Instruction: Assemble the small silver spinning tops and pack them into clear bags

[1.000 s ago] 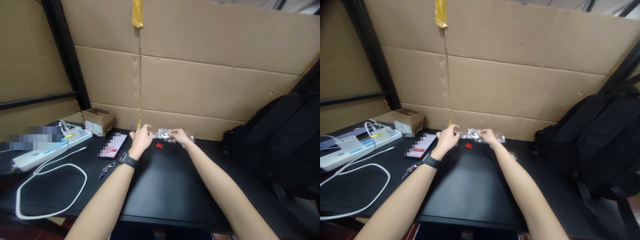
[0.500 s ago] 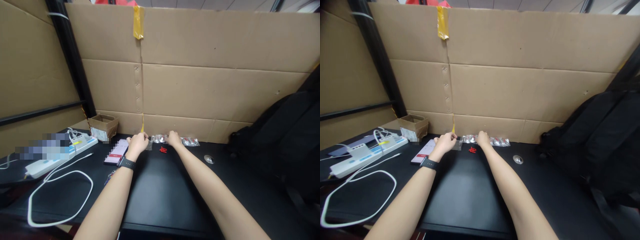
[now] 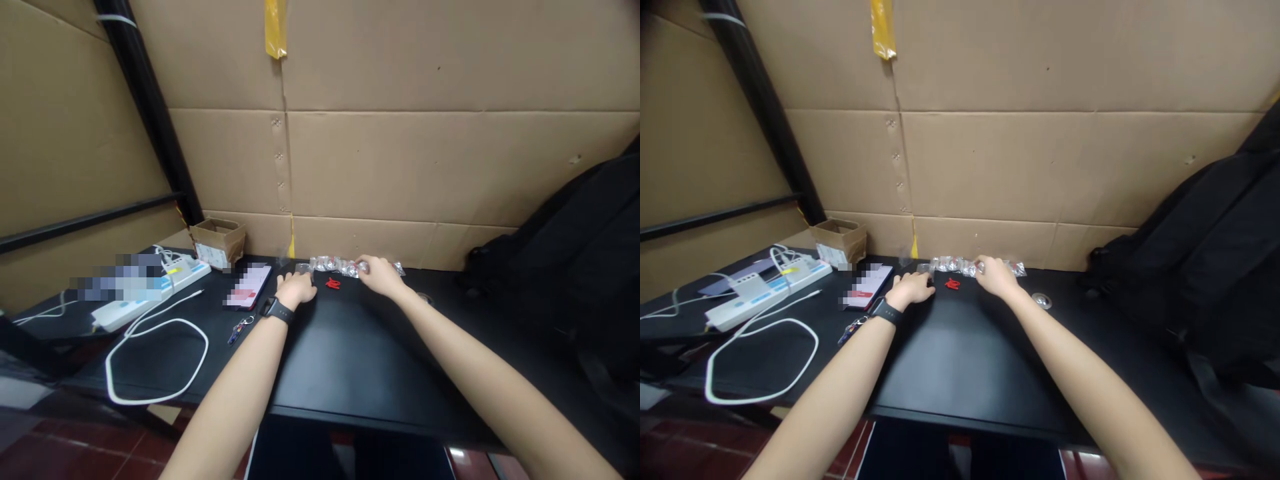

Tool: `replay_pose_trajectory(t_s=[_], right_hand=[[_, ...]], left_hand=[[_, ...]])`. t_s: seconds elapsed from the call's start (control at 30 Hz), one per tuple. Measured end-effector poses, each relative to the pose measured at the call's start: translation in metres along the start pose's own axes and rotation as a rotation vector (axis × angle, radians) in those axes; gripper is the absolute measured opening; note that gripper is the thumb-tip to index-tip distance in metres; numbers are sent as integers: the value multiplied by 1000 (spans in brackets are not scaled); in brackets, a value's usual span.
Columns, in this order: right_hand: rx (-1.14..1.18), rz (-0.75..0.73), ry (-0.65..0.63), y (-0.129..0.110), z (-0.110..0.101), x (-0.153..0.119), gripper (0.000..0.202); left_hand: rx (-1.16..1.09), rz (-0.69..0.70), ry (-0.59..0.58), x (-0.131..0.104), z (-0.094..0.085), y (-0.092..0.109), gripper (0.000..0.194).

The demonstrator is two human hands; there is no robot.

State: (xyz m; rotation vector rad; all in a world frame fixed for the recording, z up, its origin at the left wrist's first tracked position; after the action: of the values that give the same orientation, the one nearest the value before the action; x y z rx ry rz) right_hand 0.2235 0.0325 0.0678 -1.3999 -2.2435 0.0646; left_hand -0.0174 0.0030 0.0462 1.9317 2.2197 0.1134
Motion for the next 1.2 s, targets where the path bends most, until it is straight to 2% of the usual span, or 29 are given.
replay_pose_trajectory(t_s=[0.07, 0.2, 0.27, 0.37, 0.4, 0.43, 0.53, 0.6, 0.7, 0.83, 1.03, 1.2], right_hand=[[-16, -43, 27, 21, -14, -25, 26], [105, -19, 69, 85, -40, -71, 24], [121, 73, 104, 117, -53, -87, 25], [103, 86, -19, 143, -61, -98, 34], [104, 64, -70, 145, -62, -100, 40], [109, 36, -112, 145, -61, -101, 46], [120, -29, -187, 139, -56, -100, 57], [114, -30, -209, 136, -52, -99, 57], [107, -10, -231, 137, -48, -98, 50], [103, -4, -261, 141, -45, -97, 45], [91, 18, -242, 143, -46, -97, 40], [71, 27, -221, 139, -48, -98, 37]], left_hand=[[8, -26, 8, 1, -1, -1, 40], [11, -82, 52, 0, -7, -9, 48], [-4, -104, 200, -4, -15, -11, 58], [-55, -29, 583, -17, -31, -2, 61], [-67, 47, 651, -21, -33, 4, 57], [-69, 136, 660, -23, -32, 12, 52], [-27, 362, 552, -27, -17, 35, 36], [13, 421, 491, -26, -2, 45, 28], [42, 457, 443, -21, 15, 50, 17], [17, 453, 436, -14, 24, 48, 12], [18, 463, 481, -12, 28, 53, 19], [-100, 472, 490, -24, 20, 59, 18]])
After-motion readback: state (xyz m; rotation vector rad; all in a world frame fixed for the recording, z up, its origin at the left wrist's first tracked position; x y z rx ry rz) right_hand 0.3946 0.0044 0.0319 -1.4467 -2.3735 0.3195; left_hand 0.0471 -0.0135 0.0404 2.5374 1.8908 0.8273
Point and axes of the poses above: each hand's wrist, its own x-axis towards the middle knuckle, its own z-axis out of the palm, y = z × x, the point moved 3 cm from there along x, towards the middle knuckle, and after that the axes turned 10 degrees about -z, right-handed, at the moved point
